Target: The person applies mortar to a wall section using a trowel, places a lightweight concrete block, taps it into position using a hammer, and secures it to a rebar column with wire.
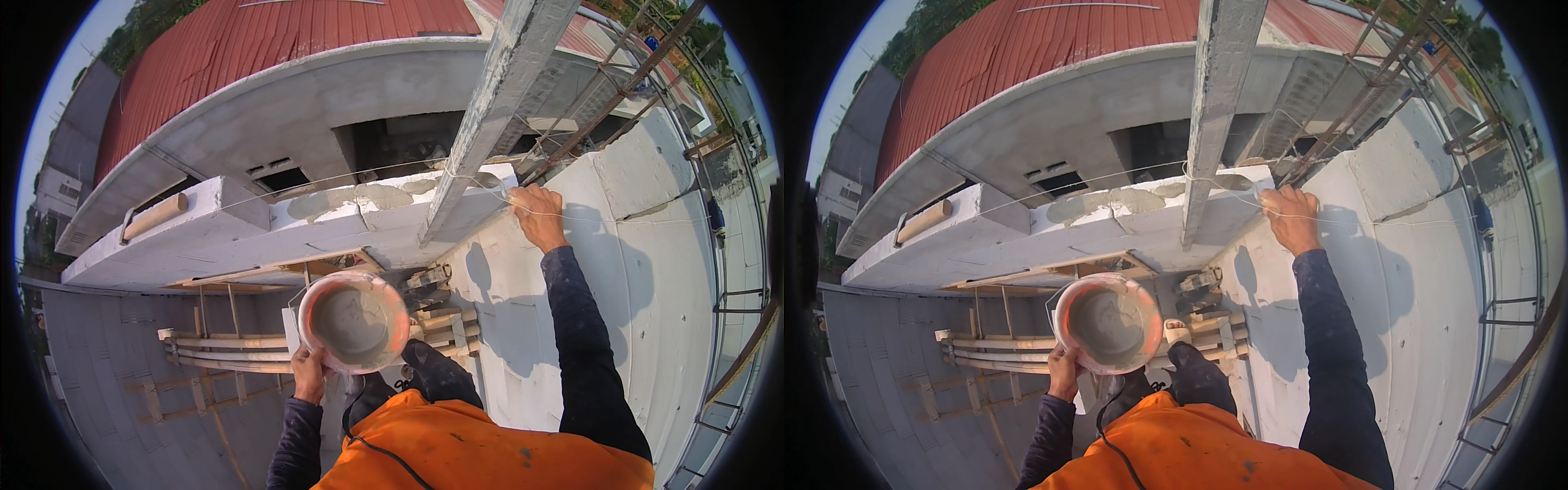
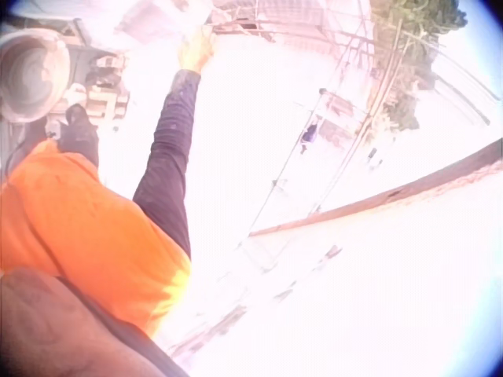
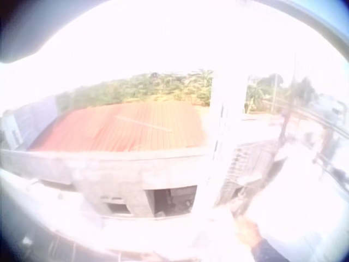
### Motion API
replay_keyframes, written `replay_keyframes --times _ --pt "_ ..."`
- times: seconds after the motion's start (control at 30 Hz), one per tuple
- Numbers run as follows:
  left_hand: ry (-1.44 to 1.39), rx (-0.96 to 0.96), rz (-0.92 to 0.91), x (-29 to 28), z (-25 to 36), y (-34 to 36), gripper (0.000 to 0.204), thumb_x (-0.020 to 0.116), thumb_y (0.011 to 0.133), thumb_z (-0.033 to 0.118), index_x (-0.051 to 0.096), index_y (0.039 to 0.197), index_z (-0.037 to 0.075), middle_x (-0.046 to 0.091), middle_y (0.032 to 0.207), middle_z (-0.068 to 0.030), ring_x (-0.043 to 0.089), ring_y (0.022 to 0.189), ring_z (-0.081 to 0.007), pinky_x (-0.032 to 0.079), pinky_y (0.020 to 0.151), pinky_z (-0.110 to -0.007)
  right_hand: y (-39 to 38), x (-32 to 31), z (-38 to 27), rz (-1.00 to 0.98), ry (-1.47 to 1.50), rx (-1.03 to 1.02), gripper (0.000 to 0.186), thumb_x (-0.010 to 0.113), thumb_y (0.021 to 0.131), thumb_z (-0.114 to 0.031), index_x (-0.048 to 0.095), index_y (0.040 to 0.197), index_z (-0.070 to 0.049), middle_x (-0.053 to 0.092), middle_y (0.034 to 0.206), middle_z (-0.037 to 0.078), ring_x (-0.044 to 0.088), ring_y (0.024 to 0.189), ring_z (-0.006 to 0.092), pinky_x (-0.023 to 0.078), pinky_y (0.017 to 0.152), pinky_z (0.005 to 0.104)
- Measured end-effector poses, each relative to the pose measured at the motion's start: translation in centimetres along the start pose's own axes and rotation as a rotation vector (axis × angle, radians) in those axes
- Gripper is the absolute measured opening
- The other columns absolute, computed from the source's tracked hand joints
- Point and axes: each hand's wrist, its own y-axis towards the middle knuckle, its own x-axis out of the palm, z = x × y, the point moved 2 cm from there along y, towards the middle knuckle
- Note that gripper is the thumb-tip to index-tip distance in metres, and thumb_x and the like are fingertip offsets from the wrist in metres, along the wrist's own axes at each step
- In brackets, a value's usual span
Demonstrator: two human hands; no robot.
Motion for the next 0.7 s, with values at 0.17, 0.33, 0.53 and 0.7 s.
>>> replay_keyframes --times 0.17,0.33,0.53,0.7 --pt "0.014 0.039 -0.054 1.1 0.2 1.0 0.025 0.057 0.096 0.004 0.068 0.118 0.001 0.074 0.097 -0.0073 0.077 0.081 -0.0205 0.066 0.069 -0.036 -1.4 -0.2 0.5 -0.002 0.002 0.086 0.032 0.073 0.093 -0.021 0.071 0.125 -0.019 0.065 0.111 0.007 0.060 0.109 0.0308 0.038 0.098 0.0467" --pt "0.032 -0.014 -0.065 4.2 2.2 -0.1 0.026 0.056 0.095 0.004 0.068 0.118 0.000 0.074 0.098 -0.0083 0.077 0.080 -0.0209 0.067 0.071 -0.038 -2.9 -0.2 -0.2 0.009 0.018 0.207 0.039 0.074 0.092 -0.019 0.064 0.130 -0.018 0.062 0.116 0.012 0.060 0.112 0.0363 0.045 0.095 0.0535" --pt "0.043 0.005 -0.094 5.4 2.0 -0.4 0.028 0.055 0.095 0.003 0.067 0.119 -0.001 0.075 0.100 -0.0092 0.077 0.080 -0.0214 0.068 0.071 -0.038 -6.5 5.0 -0.1 0.097 0.157 0.356 0.048 0.071 0.092 -0.014 0.050 0.134 -0.005 0.058 0.126 0.022 0.059 0.118 0.0452 0.050 0.096 0.0552" --pt "0.085 -0.023 -0.056 5.1 1.5 -1.1 0.025 0.057 0.094 0.003 0.069 0.115 -0.001 0.074 0.094 -0.0090 0.075 0.073 -0.0193 0.066 0.064 -0.035 -5.1 12.5 -1.4 0.267 0.218 0.402 0.049 0.074 0.091 -0.011 0.050 0.133 -0.006 0.056 0.127 0.024 0.061 0.116 0.0469 0.053 0.093 0.0549"
